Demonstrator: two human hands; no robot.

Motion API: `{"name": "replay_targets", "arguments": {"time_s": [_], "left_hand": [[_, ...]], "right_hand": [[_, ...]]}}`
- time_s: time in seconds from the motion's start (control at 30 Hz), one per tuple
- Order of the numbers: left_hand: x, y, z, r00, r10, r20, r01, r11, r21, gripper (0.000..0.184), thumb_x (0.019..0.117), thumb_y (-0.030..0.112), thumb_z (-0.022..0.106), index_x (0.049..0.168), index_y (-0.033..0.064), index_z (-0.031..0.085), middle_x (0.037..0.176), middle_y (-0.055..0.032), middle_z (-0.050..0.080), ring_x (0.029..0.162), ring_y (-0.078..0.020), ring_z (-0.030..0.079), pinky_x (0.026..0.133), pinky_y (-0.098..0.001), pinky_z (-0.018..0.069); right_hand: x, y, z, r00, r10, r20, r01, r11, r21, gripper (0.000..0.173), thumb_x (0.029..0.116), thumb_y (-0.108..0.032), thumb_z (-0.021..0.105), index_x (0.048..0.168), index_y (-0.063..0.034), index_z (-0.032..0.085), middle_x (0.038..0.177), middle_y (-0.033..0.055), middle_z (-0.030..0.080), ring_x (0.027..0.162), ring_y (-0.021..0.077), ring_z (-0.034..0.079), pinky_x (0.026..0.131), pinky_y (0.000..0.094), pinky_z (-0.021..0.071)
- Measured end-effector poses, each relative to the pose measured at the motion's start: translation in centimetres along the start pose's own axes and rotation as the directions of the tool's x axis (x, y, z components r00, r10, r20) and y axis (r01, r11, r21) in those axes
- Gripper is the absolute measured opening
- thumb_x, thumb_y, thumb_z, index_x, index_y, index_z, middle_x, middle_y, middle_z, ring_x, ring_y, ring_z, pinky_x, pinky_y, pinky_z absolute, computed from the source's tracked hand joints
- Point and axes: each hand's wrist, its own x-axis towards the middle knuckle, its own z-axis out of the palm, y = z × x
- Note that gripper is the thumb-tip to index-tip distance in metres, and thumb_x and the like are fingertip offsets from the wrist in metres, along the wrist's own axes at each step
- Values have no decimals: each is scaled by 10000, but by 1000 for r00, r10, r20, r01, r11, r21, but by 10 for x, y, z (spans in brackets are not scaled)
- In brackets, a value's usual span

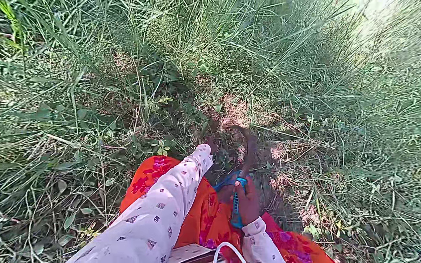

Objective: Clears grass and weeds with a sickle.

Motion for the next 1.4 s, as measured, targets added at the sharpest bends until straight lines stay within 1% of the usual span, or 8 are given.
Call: {"name": "replay_targets", "arguments": {"time_s": [0.3, 0.4, 0.47, 0.57, 0.93, 1.07, 1.13, 1.4], "left_hand": [[117, -67, 16, 910, 107, -400, -84, 994, 74, 366, 1059, 172, 485, 1300, -47, 653, 1351, -280, 627, 1311, -442, 566, 1109, -632, 399], [57, -41, -32, 995, -60, -76, 60, 998, -13, 445, 1134, 204, 329, 1488, -26, 470, 1564, -243, 439, 1480, -384, 388, 1203, -562, 292], [113, -70, 27, 726, 67, -684, -61, 998, 34, 367, 1036, 239, 505, 1146, -24, 736, 1156, -264, 715, 1136, -425, 672, 1019, -616, 474], [135, -67, -9, 964, -111, -242, 136, 986, 91, 554, 980, 264, 628, 1459, 9, 520, 1479, -250, 529, 1398, -413, 490, 1126, -627, 394], [122, -78, -30, 843, -248, -478, 74, 933, -353, 422, 1073, 232, 492, 1420, 1, 558, 1379, -301, 593, 1317, -460, 556, 1102, -640, 413], [42, -41, -68, 973, -152, -171, 113, 969, -220, 482, 1117, 205, 406, 1558, 12, 376, 1591, -250, 398, 1500, -399, 359, 1217, -558, 276], [94, -65, -20, 856, -6, -517, -51, 994, -96, 477, 1022, 243, 584, 1413, -29, 558, 1363, -308, 604, 1295, -468, 572, 1089, -636, 436], [122, -51, 15, 997, 51, -50, -63, 959, -275, 671, 1107, 353, 456, 1550, -106, 251, 1507, -296, 460, 1336, -345, 555, 1108, -432, 451]], "right_hand": [[43, 19, 10, 993, 52, 107, -40, 993, -112, 514, 1063, -145, 537, 1516, 39, 380, 947, 148, 648, 677, 176, 649, 625, 330, 581], [65, 28, 21, 988, 62, 139, -36, 983, -178, 523, 1067, -152, 539, 1525, 44, 380, 1024, 183, 653, 709, 188, 644, 662, 355, 571], [78, 31, 24, 979, 90, 185, -46, 972, -229, 525, 1075, -159, 533, 1536, 30, 369, 1090, 202, 646, 739, 208, 642, 684, 372, 568], [86, 30, 24, 957, 164, 237, -76, 937, -341, 536, 1086, -165, 518, 1561, 7, 340, 1185, 232, 641, 795, 245, 661, 730, 404, 568], [6, -1, -17, 972, 149, 183, -65, 914, -400, 522, 1052, -181, 549, 1517, 4, 403, 1002, 173, 669, 735, 223, 664, 695, 406, 578], [-9, 0, -15, 998, -34, 52, 40, 994, -104, 501, 1017, -133, 547, 1464, 62, 432, 923, 95, 661, 658, 89, 637, 607, 258, 562], [-6, -3, -11, 998, -69, -8, 70, 997, 15, 494, 1034, -100, 511, 1474, 80, 375, 853, 69, 641, 610, 81, 629, 577, 239, 568], [-1, 5, -6, 997, 72, -21, -66, 974, 219, 431, 1068, -56, 467, 1465, 71, 357, 784, 60, 627, 575, 100, 639, 545, 238, 574]]}}
